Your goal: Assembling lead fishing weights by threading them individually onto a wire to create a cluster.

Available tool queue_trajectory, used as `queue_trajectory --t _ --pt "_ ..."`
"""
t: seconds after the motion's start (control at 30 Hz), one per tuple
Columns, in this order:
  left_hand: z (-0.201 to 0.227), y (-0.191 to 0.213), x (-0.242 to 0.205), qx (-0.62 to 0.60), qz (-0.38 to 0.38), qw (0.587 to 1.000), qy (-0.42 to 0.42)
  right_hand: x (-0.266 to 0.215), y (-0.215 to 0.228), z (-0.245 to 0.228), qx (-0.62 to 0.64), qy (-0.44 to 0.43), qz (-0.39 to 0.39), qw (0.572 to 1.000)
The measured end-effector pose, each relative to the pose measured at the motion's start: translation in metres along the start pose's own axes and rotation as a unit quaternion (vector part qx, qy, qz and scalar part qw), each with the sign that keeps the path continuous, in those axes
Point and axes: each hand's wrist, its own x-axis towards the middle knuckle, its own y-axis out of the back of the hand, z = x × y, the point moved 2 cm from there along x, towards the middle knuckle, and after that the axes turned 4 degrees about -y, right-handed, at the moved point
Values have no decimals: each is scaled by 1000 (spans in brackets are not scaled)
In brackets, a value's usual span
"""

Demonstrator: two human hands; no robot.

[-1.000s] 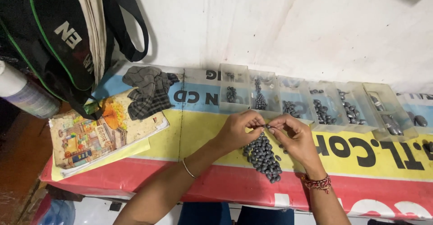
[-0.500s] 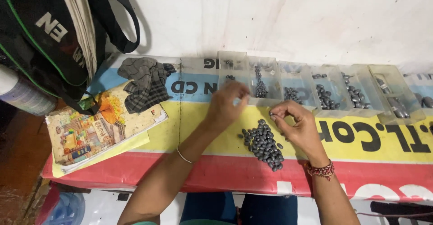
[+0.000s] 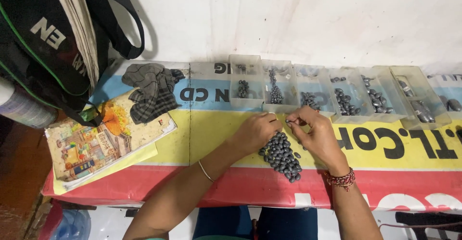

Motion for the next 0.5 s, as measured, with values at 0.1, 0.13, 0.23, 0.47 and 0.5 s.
queue_trajectory --t 0.1,0.13,0.23,0.47,0.5 --pt "-13 -27 -7 -1 -2 1000 6 -2 -1 6 15 -4 -4 1000" --pt "-11 -18 -4 1 0 1000 7 -2 -1 5 14 -1 -5 1000" --pt "-6 13 6 -143 35 985 87 -2 0 5 39 -16 -7 999" --pt "10 51 15 -325 133 926 140 -4 -3 3 136 -28 -1 990" --pt "11 52 14 -327 141 923 143 -5 -3 4 157 -31 0 987"
